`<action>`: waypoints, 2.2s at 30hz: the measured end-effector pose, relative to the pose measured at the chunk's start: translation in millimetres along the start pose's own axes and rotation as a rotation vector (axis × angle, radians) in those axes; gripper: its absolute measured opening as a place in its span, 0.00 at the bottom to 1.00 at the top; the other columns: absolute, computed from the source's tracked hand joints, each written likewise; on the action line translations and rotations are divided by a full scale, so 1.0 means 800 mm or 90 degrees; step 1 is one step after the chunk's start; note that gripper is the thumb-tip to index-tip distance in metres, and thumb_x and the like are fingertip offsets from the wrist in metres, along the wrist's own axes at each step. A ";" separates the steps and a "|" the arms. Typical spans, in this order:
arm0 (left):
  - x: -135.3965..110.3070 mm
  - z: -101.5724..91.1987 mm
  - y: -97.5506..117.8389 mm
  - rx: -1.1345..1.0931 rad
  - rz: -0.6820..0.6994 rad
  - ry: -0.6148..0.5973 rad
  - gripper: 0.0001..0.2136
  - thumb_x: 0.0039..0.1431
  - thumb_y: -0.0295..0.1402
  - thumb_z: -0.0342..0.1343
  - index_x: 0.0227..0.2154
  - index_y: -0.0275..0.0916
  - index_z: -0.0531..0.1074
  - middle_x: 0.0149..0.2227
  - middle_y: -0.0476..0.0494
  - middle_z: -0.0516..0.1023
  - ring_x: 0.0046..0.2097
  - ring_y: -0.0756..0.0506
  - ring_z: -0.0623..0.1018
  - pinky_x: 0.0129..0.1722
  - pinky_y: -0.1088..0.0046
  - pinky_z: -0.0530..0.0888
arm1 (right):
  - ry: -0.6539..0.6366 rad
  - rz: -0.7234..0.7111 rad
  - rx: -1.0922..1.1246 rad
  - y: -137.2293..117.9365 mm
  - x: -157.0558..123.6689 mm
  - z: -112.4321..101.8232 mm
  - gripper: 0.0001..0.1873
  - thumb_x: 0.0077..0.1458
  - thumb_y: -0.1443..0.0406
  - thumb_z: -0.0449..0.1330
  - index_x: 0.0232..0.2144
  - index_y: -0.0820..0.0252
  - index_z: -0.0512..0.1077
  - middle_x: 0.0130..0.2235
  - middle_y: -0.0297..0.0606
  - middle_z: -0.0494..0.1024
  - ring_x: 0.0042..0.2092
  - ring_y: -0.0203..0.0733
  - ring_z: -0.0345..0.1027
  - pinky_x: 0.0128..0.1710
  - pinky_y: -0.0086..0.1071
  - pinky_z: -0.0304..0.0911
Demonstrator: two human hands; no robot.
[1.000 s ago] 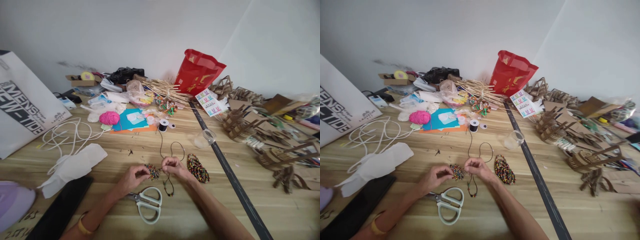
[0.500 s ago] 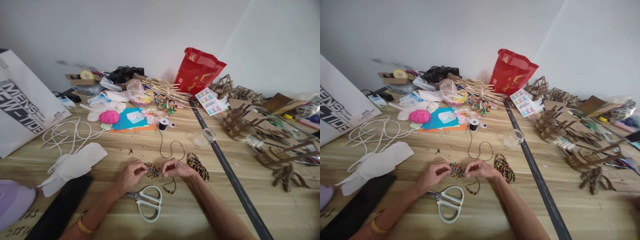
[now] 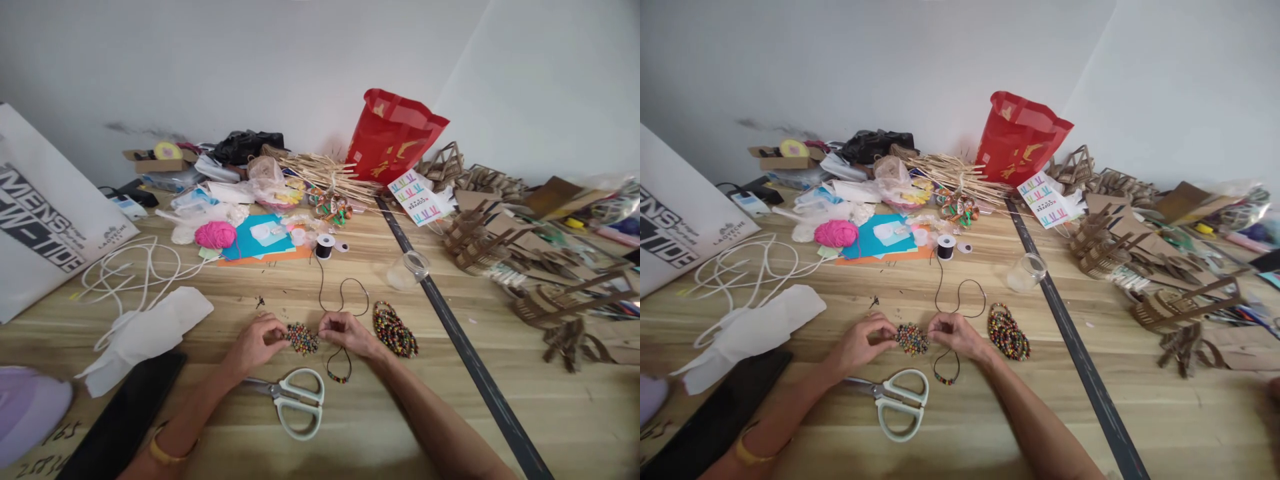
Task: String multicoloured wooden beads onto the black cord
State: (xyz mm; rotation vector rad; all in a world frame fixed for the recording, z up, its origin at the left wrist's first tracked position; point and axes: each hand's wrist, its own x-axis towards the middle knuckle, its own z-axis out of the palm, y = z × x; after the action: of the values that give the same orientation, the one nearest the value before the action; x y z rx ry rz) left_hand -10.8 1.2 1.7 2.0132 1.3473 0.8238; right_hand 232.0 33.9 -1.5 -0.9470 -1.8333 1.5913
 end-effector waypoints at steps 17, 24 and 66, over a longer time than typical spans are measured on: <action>-0.007 0.034 0.022 0.206 0.127 -0.061 0.07 0.48 0.23 0.62 0.20 0.37 0.70 0.22 0.48 0.72 0.31 0.45 0.70 0.34 0.70 0.63 | -0.149 0.067 0.043 -0.006 0.004 0.016 0.14 0.51 0.57 0.61 0.28 0.64 0.69 0.26 0.34 0.74 0.26 0.31 0.66 0.26 0.24 0.61; -0.005 0.035 0.017 0.206 0.124 -0.014 0.09 0.49 0.22 0.61 0.19 0.37 0.69 0.23 0.50 0.73 0.29 0.47 0.70 0.33 0.71 0.64 | -0.096 0.055 0.055 -0.004 0.011 0.027 0.15 0.50 0.56 0.61 0.27 0.64 0.68 0.26 0.35 0.74 0.25 0.30 0.63 0.25 0.23 0.59; 0.007 -0.006 -0.016 -0.056 -0.051 0.000 0.05 0.50 0.26 0.52 0.24 0.37 0.72 0.26 0.46 0.75 0.30 0.48 0.74 0.32 0.74 0.71 | 0.028 -0.016 0.037 0.001 0.005 0.031 0.15 0.52 0.56 0.60 0.27 0.64 0.67 0.24 0.30 0.64 0.25 0.29 0.53 0.24 0.24 0.51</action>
State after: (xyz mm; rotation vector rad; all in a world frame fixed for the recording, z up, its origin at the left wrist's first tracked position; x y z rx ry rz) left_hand -20.5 11.0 -3.7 1.8790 1.3592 0.8323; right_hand 210.9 22.0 -6.5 -0.9219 -1.7538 1.5868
